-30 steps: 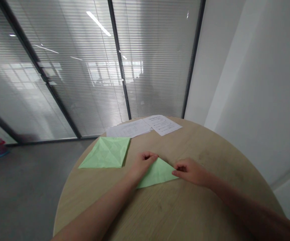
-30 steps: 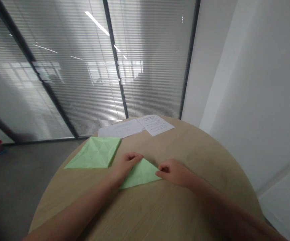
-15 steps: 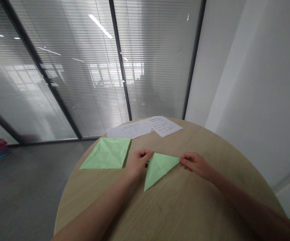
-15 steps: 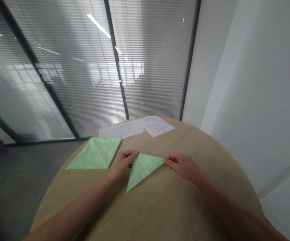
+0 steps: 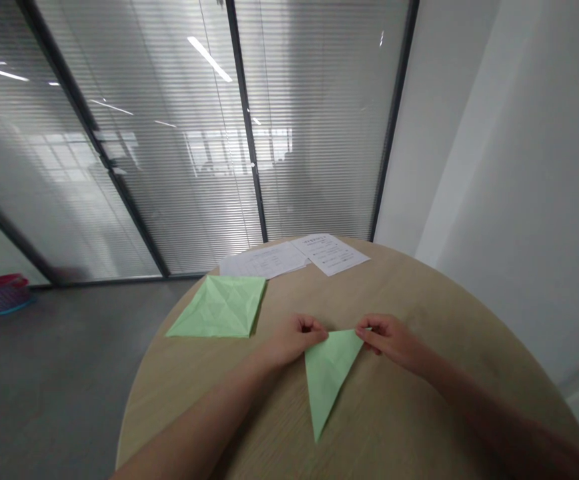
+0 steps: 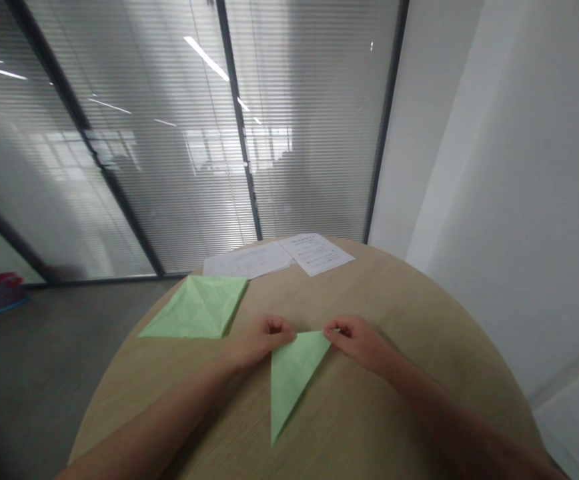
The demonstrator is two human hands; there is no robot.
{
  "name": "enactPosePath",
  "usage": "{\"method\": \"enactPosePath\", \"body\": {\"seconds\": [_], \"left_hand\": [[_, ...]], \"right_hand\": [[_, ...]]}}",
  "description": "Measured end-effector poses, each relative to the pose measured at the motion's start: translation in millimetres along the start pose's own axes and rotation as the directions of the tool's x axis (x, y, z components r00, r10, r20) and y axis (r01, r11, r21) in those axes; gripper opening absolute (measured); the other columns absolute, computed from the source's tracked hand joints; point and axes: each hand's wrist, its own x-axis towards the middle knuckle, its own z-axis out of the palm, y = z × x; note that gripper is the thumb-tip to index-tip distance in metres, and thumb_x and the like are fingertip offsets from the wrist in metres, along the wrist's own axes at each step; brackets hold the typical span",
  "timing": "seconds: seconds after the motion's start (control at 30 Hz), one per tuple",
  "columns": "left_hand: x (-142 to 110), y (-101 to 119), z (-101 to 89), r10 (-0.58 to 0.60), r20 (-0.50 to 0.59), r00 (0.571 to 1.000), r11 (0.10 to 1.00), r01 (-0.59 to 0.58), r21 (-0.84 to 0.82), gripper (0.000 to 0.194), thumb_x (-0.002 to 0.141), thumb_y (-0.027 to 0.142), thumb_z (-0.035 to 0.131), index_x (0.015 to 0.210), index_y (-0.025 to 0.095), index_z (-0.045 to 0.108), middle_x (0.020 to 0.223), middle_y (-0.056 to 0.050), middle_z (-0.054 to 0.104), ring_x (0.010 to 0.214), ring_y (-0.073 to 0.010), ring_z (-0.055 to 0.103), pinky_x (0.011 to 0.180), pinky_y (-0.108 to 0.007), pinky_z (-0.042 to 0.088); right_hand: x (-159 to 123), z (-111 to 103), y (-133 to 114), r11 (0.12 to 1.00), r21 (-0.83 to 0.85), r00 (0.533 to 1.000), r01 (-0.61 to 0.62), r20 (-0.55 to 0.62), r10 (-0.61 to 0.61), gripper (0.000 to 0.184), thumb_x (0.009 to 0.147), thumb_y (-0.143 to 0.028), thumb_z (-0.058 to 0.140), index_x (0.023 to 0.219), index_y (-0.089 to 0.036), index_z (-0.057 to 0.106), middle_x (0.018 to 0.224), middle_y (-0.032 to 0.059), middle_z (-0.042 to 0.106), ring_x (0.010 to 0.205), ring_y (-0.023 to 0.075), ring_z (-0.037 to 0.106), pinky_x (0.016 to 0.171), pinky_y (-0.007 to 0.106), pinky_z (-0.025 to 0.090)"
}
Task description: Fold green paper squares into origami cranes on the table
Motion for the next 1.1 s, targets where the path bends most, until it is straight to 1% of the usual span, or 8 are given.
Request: {"method": "enactPosePath", "body": {"seconds": [0.1, 0.27, 0.37, 0.5, 0.77, 0.93, 1.03, 1.1], "left_hand": [[-6, 6, 7.3, 0.013, 0.045, 0.999, 0.999, -0.014, 0.035, 0.023, 0.075, 0.040, 0.075, 0.074, 0.017, 0.074, 0.068, 0.000, 0.066, 0.062, -0.0133, 0.052, 0.058, -0.025, 0.038], [-10, 12, 17.3, 0.023, 0.059, 0.998, 0.994, -0.030, 0.110, 0.017, 0.077, 0.035, 0.070, 0.072, 0.019, 0.075, 0.066, 0.000, 0.066, 0.061, -0.0141, 0.053, 0.057, -0.025, 0.039], [-11, 13, 19.0, 0.047, 0.058, 0.997, 0.983, -0.057, 0.172, 0.015, 0.076, 0.030, 0.066, 0.072, 0.019, 0.076, 0.066, 0.000, 0.066, 0.061, -0.0140, 0.054, 0.059, -0.025, 0.039], [-12, 16, 17.5, 0.066, 0.084, 0.994, 0.975, -0.082, 0.208, 0.015, 0.074, 0.023, 0.062, 0.071, 0.018, 0.075, 0.066, 0.001, 0.065, 0.061, -0.0129, 0.053, 0.060, -0.025, 0.040], [-12, 17, 8.8, 0.070, 0.096, 0.993, 0.965, -0.092, 0.245, 0.011, 0.073, 0.022, 0.060, 0.070, 0.017, 0.070, 0.065, 0.002, 0.061, 0.059, -0.0122, 0.050, 0.057, -0.025, 0.038], [-11, 18, -0.8, 0.114, 0.083, 0.990, 0.961, -0.131, 0.244, 0.009, 0.073, 0.022, 0.060, 0.066, 0.018, 0.065, 0.063, 0.002, 0.058, 0.060, -0.0124, 0.049, 0.058, -0.025, 0.037], [-7, 15, -6.2, 0.138, 0.043, 0.989, 0.963, -0.145, 0.228, 0.010, 0.075, 0.023, 0.063, 0.068, 0.018, 0.066, 0.066, 0.001, 0.060, 0.062, -0.0129, 0.051, 0.060, -0.025, 0.038], [-3, 11, -8.1, 0.126, -0.013, 0.992, 0.976, -0.121, 0.182, 0.015, 0.079, 0.030, 0.066, 0.071, 0.018, 0.067, 0.067, 0.000, 0.062, 0.063, -0.0136, 0.055, 0.061, -0.026, 0.042]], "right_hand": [[-4, 8, -10, 0.996, -0.070, 0.998, 0.048, 0.040, -0.045, 0.038, 0.086, -0.056, 0.064, 0.080, -0.020, 0.071, 0.065, 0.0007, 0.060, 0.059, 0.0152, 0.051, 0.056, 0.026, 0.037], [-11, 19, -23, 0.985, -0.136, 0.993, 0.107, 0.071, -0.098, 0.031, 0.089, -0.047, 0.062, 0.079, -0.020, 0.073, 0.071, 0.0024, 0.067, 0.065, 0.0177, 0.057, 0.061, 0.028, 0.040], [-13, 21, -26, 0.980, -0.160, 0.990, 0.121, 0.088, -0.108, 0.030, 0.089, -0.045, 0.062, 0.078, -0.020, 0.074, 0.070, 0.0025, 0.067, 0.064, 0.0174, 0.057, 0.060, 0.028, 0.040], [-15, 20, -28, 0.973, -0.178, 0.988, 0.149, 0.067, -0.139, 0.028, 0.088, -0.042, 0.063, 0.075, -0.020, 0.074, 0.067, 0.0027, 0.067, 0.063, 0.0169, 0.057, 0.059, 0.027, 0.039], [-12, 11, -21, 0.974, -0.176, 0.989, 0.146, -0.001, -0.148, 0.031, 0.088, -0.046, 0.063, 0.075, -0.020, 0.074, 0.071, 0.0045, 0.070, 0.067, 0.0193, 0.060, 0.060, 0.028, 0.042], [-7, -1, -10, 0.982, -0.154, 0.991, 0.111, -0.059, -0.122, 0.034, 0.086, -0.051, 0.064, 0.077, -0.020, 0.074, 0.068, 0.0039, 0.067, 0.063, 0.0183, 0.056, 0.057, 0.028, 0.040], [-4, -10, -5, 0.988, -0.129, 0.990, 0.081, -0.102, -0.095, 0.036, 0.085, -0.054, 0.063, 0.077, -0.020, 0.072, 0.062, 0.0015, 0.060, 0.055, 0.0152, 0.050, 0.052, 0.027, 0.036], [-2, -16, -2, 0.994, -0.098, 0.989, 0.055, -0.128, -0.067, 0.039, 0.083, -0.057, 0.064, 0.077, -0.020, 0.071, 0.060, 0.0003, 0.058, 0.051, 0.0142, 0.048, 0.049, 0.026, 0.036]]}}
